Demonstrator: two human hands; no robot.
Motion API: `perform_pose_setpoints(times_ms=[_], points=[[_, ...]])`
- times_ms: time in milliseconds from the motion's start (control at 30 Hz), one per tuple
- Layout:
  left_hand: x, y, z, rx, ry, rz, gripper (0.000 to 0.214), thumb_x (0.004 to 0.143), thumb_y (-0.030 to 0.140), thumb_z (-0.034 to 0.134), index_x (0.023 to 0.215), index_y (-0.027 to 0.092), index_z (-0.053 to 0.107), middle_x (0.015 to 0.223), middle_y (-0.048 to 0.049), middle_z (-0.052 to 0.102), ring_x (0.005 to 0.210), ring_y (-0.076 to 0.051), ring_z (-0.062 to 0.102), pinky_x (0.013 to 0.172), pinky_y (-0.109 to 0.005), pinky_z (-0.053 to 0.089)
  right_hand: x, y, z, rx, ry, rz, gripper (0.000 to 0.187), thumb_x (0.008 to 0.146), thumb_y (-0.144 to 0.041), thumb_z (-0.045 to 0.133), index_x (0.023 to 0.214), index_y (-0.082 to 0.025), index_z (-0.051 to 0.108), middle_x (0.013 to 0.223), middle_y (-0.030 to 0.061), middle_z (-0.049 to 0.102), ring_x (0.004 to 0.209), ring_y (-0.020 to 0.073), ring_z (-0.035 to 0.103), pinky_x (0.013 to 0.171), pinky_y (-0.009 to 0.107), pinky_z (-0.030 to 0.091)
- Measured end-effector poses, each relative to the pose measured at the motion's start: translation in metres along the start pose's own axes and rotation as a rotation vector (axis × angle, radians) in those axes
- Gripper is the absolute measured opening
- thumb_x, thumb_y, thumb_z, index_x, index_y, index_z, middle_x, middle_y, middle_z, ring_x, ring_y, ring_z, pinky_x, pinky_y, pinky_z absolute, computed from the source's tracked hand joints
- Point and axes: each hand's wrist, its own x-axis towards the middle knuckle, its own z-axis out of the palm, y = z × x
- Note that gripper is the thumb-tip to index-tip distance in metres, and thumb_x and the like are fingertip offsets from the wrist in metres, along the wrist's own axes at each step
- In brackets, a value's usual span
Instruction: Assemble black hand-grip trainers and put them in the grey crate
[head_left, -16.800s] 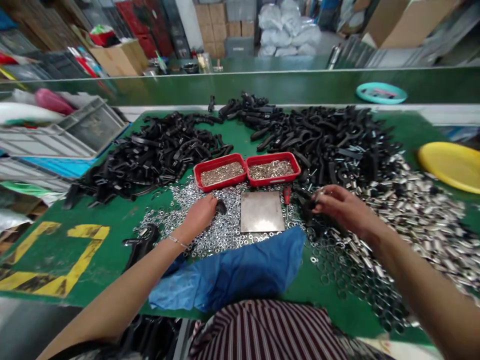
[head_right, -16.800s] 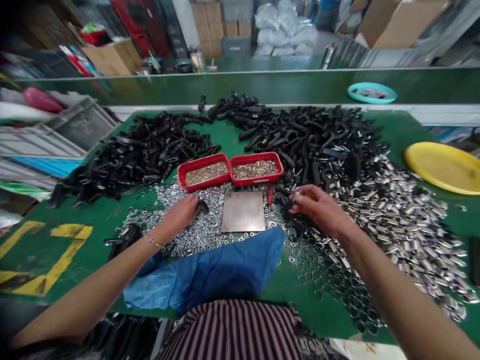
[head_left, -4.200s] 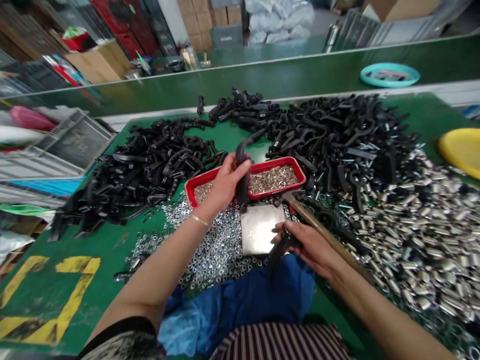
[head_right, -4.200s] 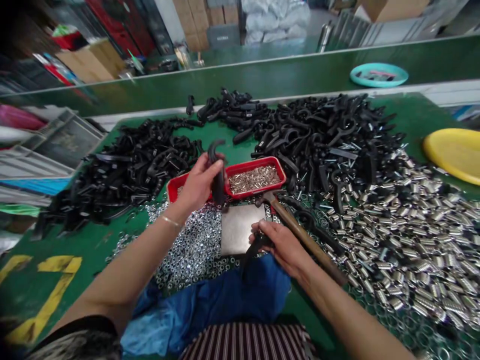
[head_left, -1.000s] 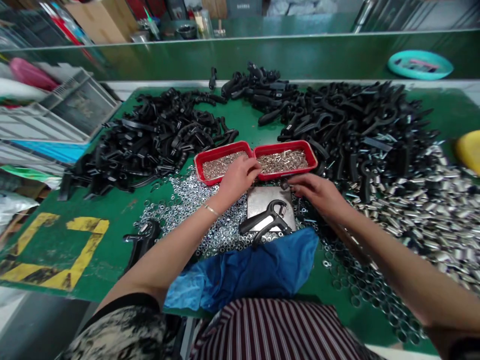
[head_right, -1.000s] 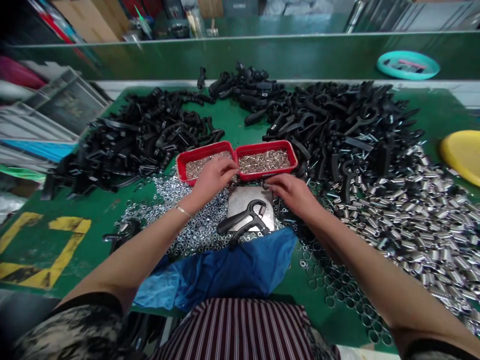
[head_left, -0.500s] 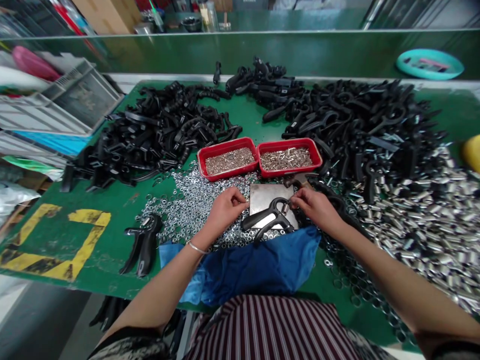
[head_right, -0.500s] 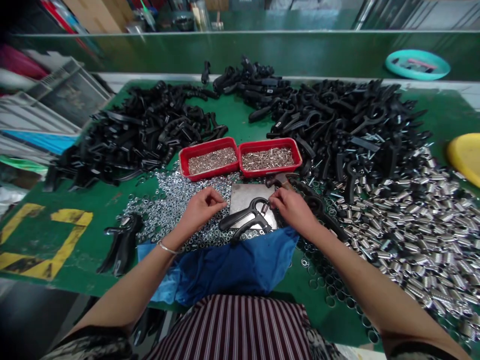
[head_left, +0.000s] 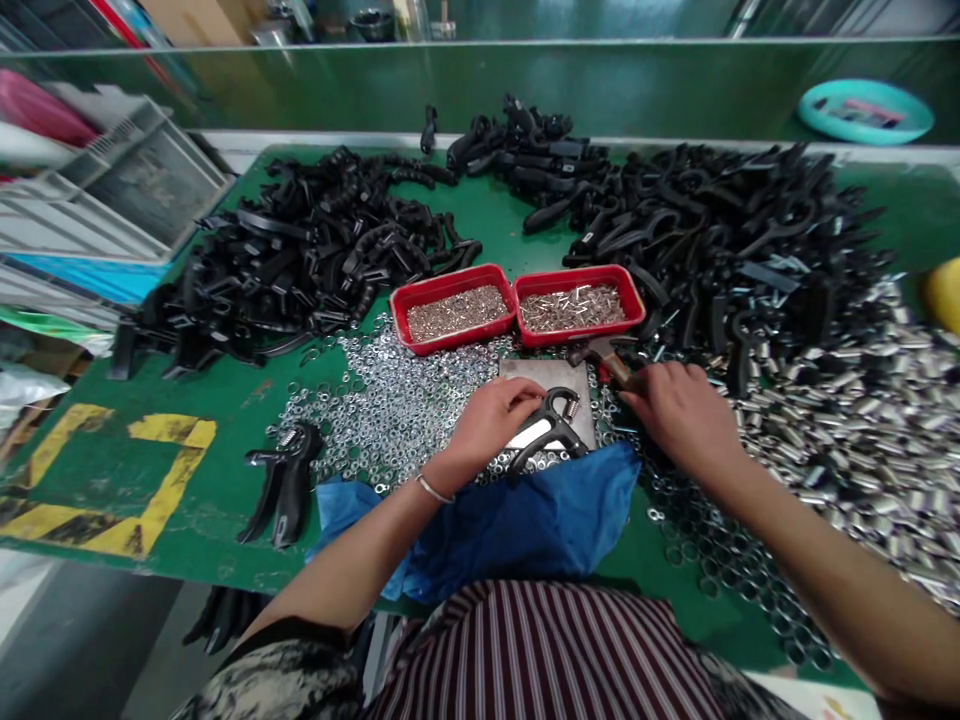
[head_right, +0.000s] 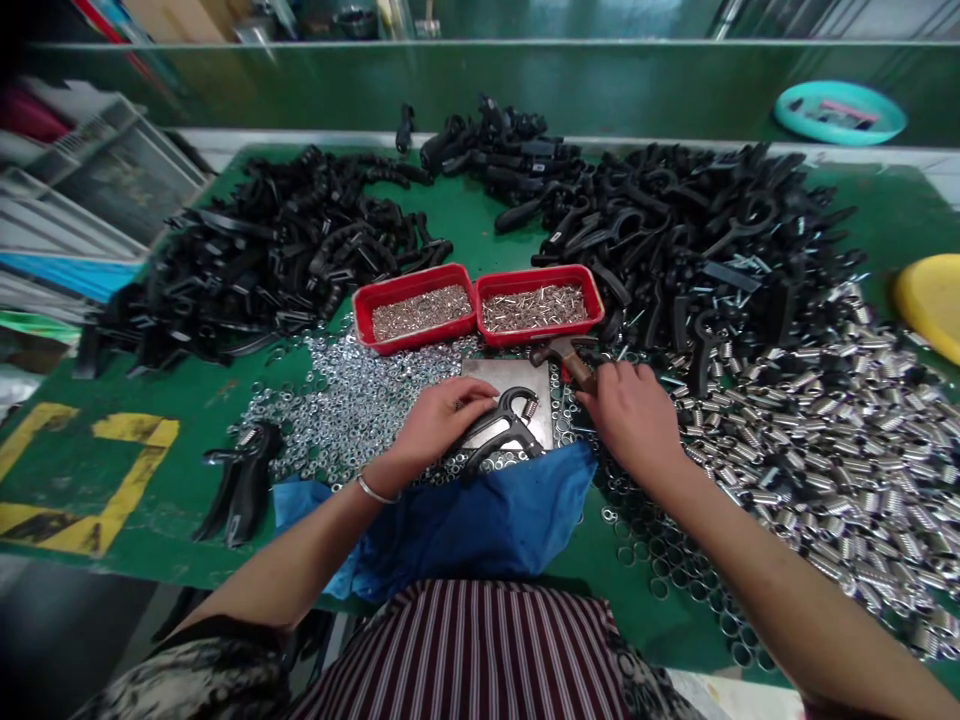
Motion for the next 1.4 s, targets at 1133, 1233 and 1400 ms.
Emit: perform_pose_setpoints(times_ms=[1133,1233,1400], points=[[-0.042,-0.01,0.047,0.608,-0.022,0.283,0.075,0.095,0.024,0.054,0.154,0.0,0.014,0.122,-0.0239,0.061,0.107,-0.031,0.058,0.097,-0.047,0.047,-0.057,-0.027,-0.038,0.723,-0.43,0.014,0.03,0.1,-0.05,0.042,0.096,-0.023,0.055,0.079,0.0072,0.069,0.069,0.0234,0.066,0.061,0.031,0.045],[-0.039,-0.004,0.038,0.524,-0.068,0.241,0.075,0.093,0.025,0.058,0.154,0.005,0.019,0.122,-0.0221,0.062,0.11,-0.033,0.058,0.098,-0.05,0.047,-0.059,-0.021,-0.036,1.011,-0.487,0.093,0.035,0.1,-0.054,0.041,0.09,-0.023,0.055,0.076,0.0033,0.067,0.06,0.0179,0.061,0.056,0.029,0.046],[-0.019,0.008,0.011,0.01,-0.091,0.041,0.065,0.097,0.032,0.054,0.153,0.022,0.024,0.121,-0.0128,0.066,0.104,-0.025,0.066,0.095,-0.045,0.052,-0.054,0.034,-0.044,1.079,-0.138,0.527,0.031,0.095,-0.056,0.052,0.089,-0.026,0.055,0.073,0.0036,0.065,0.049,0.0142,0.054,0.047,0.029,0.041]])
